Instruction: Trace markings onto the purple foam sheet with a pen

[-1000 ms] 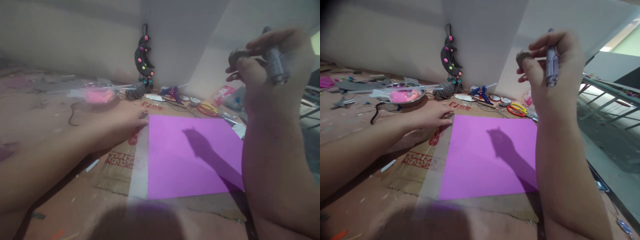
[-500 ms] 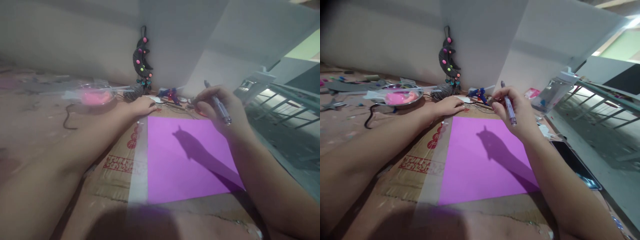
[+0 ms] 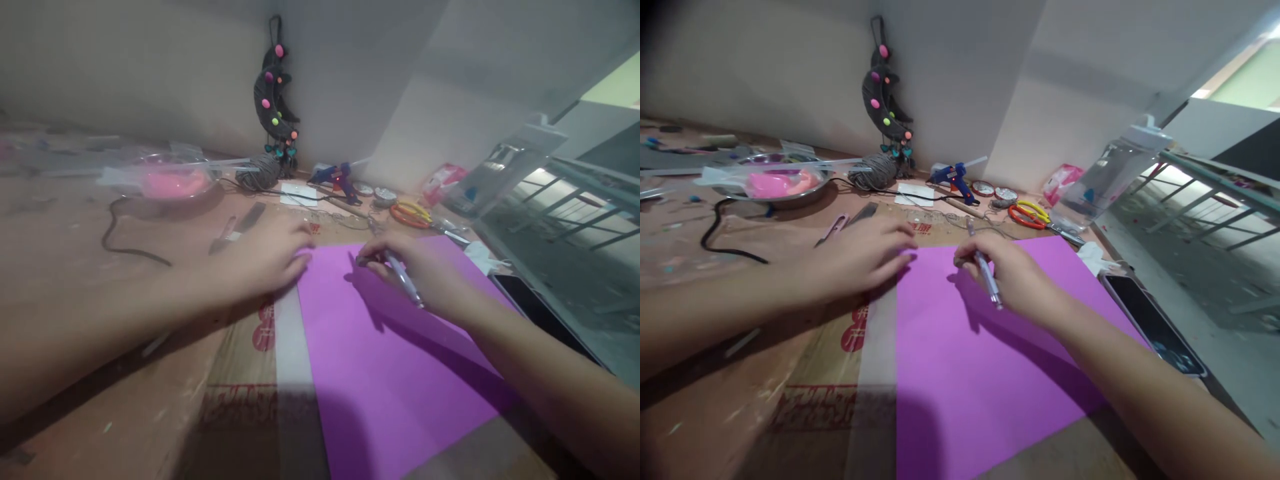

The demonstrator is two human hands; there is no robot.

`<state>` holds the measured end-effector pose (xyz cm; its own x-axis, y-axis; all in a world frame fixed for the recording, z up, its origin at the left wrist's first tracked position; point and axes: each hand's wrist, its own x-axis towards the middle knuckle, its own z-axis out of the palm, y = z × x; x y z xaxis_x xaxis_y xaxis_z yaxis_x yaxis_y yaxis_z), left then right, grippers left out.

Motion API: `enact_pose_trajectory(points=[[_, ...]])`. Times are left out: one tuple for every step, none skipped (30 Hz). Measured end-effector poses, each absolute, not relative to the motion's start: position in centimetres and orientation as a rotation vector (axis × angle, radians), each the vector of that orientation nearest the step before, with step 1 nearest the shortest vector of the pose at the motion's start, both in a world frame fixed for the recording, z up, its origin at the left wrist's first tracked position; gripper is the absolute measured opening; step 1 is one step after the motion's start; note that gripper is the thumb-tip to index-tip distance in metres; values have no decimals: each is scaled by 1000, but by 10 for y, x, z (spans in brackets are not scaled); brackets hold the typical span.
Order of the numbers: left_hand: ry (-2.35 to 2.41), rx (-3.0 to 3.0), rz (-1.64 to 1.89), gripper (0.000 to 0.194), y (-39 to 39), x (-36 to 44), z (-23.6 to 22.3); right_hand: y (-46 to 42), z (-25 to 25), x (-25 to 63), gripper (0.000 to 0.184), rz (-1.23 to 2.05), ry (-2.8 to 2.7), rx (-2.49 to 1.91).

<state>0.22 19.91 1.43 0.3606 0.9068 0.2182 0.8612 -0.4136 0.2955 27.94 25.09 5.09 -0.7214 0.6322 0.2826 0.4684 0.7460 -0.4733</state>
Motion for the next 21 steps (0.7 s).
enact_pose_trajectory(points=[[1537, 2548, 515, 30, 185, 9, 12, 252, 46, 279, 7, 551, -2542, -854], [1476, 2585, 526, 31, 174, 14, 8, 252, 41, 278, 8, 576, -2568, -863], [1400, 2620, 562, 33, 165, 20, 4, 252, 37, 277, 10, 594, -2597, -867], [1337, 2649, 606, 35, 159, 24, -2, 252, 34, 277, 11, 600, -2629, -865], [1286, 2671, 613, 38, 156, 27, -8, 252, 32, 277, 11, 597, -2666, -854], [1251, 2684, 614, 40, 155, 29, -13, 251, 31, 278, 11, 591, -2703, -842], [1230, 2688, 599, 41, 155, 30, -17, 249, 30, 279, 10, 579, -2734, -830], [1222, 2685, 572, 42, 156, 31, -20, 248, 29, 280, 10, 568, -2756, -822], [1222, 2676, 546, 42, 157, 32, -21, 247, 29, 281, 9, 552, -2766, -816], [1224, 2665, 521, 41, 158, 32, -21, 248, 28, 280, 8, 532, -2768, -808], [1222, 2655, 499, 41, 158, 32, -20, 249, 26, 279, 8, 505, -2767, -794], [1217, 2647, 485, 40, 158, 33, -19, 252, 24, 276, 8, 472, -2765, -775], [1216, 2638, 474, 38, 158, 33, -17, 256, 21, 272, 8, 437, -2769, -744], [1217, 2631, 467, 37, 158, 34, -15, 261, 18, 267, 8, 400, -2777, -708], [1218, 2625, 463, 36, 157, 34, -14, 267, 15, 262, 8, 364, -2783, -673], [1224, 2623, 456, 36, 157, 34, -13, 272, 13, 257, 8, 330, -2784, -643], [1230, 2625, 446, 36, 157, 35, -13, 277, 11, 252, 8, 303, -2777, -630], [1234, 2631, 435, 36, 156, 35, -13, 280, 11, 249, 10, 288, -2758, -633], [1235, 2641, 425, 36, 156, 35, -13, 281, 12, 248, 11, 294, -2737, -649], [1236, 2653, 416, 36, 156, 35, -14, 280, 15, 249, 12, 330, -2723, -684], [1237, 2665, 409, 36, 156, 35, -14, 276, 18, 253, 12, 392, -2724, -730]])
